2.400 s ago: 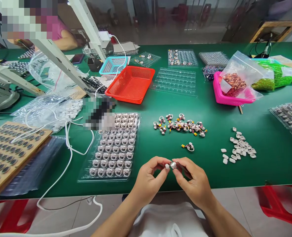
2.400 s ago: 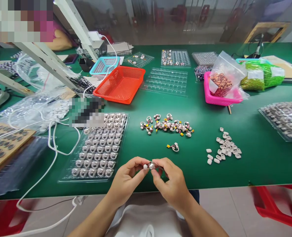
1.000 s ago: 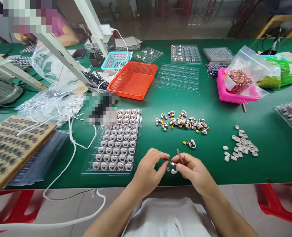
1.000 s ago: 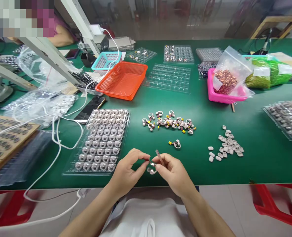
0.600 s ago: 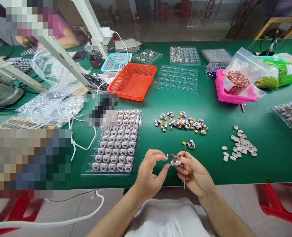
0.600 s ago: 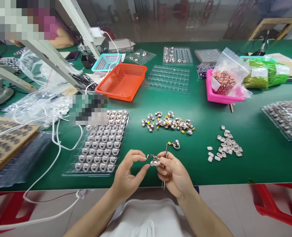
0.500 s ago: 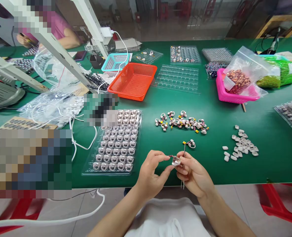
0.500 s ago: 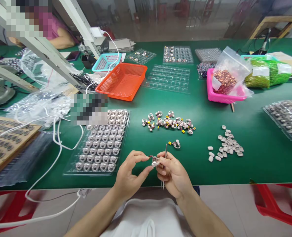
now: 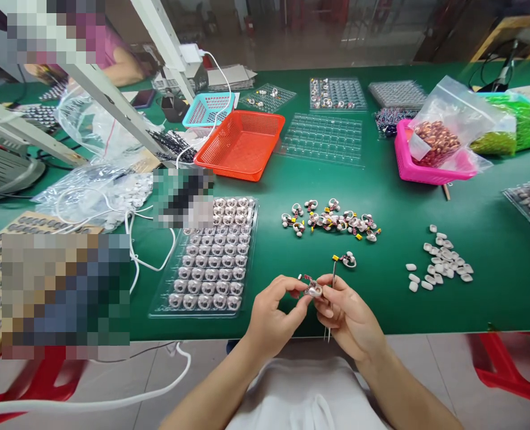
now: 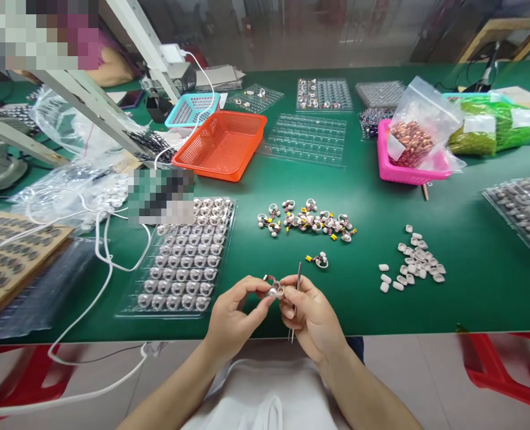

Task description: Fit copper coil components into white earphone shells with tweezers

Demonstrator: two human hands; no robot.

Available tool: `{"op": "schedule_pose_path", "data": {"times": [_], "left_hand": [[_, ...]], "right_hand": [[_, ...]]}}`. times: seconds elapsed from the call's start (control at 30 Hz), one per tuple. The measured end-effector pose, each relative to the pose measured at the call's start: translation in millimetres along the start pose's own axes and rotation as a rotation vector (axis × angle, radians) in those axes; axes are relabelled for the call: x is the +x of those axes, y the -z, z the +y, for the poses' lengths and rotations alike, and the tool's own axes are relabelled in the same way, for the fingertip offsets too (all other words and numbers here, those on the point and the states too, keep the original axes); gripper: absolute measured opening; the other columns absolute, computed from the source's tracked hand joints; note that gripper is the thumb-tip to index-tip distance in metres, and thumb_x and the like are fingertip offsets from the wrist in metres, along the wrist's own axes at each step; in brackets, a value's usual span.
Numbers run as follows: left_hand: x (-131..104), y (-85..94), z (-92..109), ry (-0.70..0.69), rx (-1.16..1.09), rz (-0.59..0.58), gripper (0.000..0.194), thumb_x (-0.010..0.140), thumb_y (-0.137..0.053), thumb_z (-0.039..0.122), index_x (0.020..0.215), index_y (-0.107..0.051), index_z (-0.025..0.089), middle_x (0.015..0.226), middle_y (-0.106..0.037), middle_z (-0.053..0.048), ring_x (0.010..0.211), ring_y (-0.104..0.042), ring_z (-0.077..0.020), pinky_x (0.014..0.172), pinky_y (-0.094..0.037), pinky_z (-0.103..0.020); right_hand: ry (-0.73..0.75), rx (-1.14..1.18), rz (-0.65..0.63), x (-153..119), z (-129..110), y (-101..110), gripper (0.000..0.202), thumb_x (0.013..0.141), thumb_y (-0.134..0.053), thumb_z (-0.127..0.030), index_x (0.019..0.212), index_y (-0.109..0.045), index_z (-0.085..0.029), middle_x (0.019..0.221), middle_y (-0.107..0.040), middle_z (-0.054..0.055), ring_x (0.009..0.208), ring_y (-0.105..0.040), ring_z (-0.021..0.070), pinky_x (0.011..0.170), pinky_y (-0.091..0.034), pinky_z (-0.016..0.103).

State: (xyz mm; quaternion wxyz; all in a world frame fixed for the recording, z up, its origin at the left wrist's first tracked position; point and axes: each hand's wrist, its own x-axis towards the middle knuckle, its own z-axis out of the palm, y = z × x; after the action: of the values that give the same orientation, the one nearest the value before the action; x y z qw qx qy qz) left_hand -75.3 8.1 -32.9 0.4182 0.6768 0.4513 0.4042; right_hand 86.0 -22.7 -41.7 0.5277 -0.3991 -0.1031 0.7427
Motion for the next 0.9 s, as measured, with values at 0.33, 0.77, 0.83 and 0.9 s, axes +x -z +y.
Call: {"op": "schedule_pose_path", "data": {"times": [0.33,0.77,0.83,0.9], "left_hand": [[-0.5,14.0,17.0,0.061,-0.123,-0.101,0.013,0.084,-0.062,0.012,0.092,-0.070,0.019,0.086,-0.072,-0.006,0.078,-0.067,-0.0191,0.072,-0.055,-0.030],[0.6,10.3,11.5,0.130,-0.269,-0.016,0.010,0.084,-0.065,0.012,0.089,-0.069,0.019,0.085,-0.068,-0.004,0.079,-0.064,-0.0168,0.074,-0.054,-0.027],[-0.4,8.4,9.1,0.205,-0.347,-0.016,0.009,0.084,-0.067,0.014,0.090,-0.071,0.019,0.089,-0.071,-0.005,0.083,-0.066,-0.0176,0.076,-0.055,-0.028],[-1.6,7.2,7.5,0.298,-0.405,-0.020,0.008,0.085,-0.069,0.017,0.091,-0.073,0.019,0.093,-0.075,-0.006,0.087,-0.069,-0.0192,0.079,-0.056,-0.029]], "right_hand": [[0.432,-0.810,-0.058,-9.8,-10.5,8.7,0.027,0.091,-0.068,-0.038,0.115,-0.068,-0.026,0.092,-0.060,0.003,0.078,-0.058,0.0166,0.067,-0.051,0.026],[0.466,-1.047,-0.170,-11.7,-23.9,0.6,0.011,0.096,-0.059,-0.028,0.100,-0.067,-0.023,0.085,-0.064,0.002,0.066,-0.055,0.0132,0.056,-0.042,0.024],[0.471,-1.031,-0.165,-12.2,-21.5,0.3,0.012,0.096,-0.059,-0.029,0.100,-0.068,-0.023,0.085,-0.065,0.002,0.067,-0.056,0.0137,0.057,-0.043,0.024],[0.480,-1.009,-0.139,-12.5,-19.1,-0.4,0.013,0.096,-0.058,-0.030,0.098,-0.068,-0.022,0.085,-0.065,0.003,0.067,-0.056,0.0143,0.059,-0.045,0.024]]}}
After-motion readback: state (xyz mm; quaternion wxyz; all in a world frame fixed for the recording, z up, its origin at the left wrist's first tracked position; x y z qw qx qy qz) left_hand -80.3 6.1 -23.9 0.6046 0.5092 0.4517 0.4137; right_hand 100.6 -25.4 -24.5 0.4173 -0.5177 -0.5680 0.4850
